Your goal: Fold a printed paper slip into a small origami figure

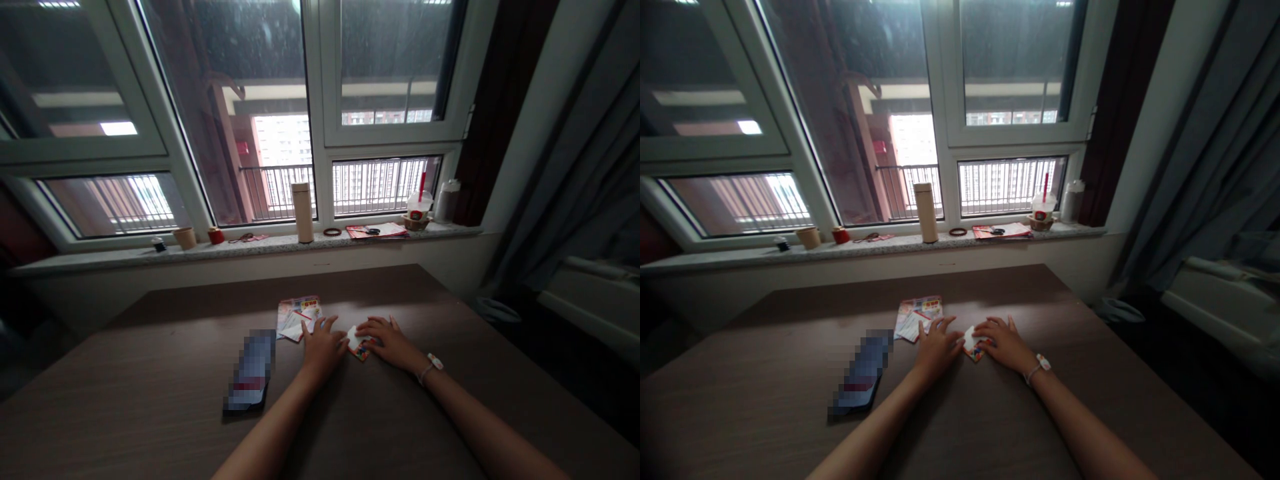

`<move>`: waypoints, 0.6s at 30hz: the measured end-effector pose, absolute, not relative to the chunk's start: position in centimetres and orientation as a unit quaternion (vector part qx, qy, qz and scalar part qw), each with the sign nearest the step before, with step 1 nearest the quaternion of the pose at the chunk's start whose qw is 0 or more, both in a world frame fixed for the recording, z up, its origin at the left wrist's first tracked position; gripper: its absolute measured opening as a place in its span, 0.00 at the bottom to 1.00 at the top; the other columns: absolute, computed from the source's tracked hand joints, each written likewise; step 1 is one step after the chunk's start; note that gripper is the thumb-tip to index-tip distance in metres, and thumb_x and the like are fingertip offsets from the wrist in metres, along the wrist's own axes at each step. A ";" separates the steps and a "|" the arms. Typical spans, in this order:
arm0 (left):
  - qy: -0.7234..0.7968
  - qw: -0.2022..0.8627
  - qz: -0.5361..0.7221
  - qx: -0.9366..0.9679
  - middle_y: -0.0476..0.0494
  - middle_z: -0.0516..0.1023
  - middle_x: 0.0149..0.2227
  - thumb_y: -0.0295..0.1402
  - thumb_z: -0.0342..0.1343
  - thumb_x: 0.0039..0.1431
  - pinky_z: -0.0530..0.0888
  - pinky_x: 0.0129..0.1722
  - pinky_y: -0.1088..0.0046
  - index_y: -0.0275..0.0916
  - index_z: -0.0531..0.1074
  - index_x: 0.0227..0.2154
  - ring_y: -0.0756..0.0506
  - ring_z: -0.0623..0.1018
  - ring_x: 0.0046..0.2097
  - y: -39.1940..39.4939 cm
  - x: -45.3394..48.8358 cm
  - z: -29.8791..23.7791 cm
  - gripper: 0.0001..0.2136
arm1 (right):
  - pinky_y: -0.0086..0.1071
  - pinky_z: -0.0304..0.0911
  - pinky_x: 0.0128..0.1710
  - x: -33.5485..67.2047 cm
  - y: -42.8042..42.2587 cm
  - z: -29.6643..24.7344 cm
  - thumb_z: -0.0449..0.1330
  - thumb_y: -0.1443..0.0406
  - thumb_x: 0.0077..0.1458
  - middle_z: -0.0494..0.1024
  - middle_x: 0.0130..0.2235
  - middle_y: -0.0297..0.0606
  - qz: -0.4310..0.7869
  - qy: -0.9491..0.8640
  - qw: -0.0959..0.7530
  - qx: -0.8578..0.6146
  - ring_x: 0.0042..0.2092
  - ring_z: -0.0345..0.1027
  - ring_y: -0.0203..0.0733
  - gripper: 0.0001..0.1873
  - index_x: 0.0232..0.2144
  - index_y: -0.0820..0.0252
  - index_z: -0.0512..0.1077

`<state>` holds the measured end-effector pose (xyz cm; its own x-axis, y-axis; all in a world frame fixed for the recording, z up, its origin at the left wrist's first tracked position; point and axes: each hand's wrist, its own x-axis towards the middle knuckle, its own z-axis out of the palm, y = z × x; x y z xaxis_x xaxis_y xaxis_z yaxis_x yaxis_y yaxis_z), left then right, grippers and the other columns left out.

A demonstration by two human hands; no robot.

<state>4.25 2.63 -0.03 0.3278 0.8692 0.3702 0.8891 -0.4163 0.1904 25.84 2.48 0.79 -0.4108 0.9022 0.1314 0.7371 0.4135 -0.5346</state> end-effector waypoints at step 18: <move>-0.541 0.028 -0.169 -0.823 0.53 0.58 0.64 0.45 0.56 0.56 0.42 0.56 0.28 0.56 0.74 0.44 0.29 0.56 0.63 2.9 4.6 0.6 0.12 | 0.61 0.22 0.62 25.9 2.8 0.8 0.53 0.53 0.58 0.68 0.58 0.33 0.226 -0.810 0.196 -0.504 0.65 0.47 0.51 0.17 0.48 0.41 0.72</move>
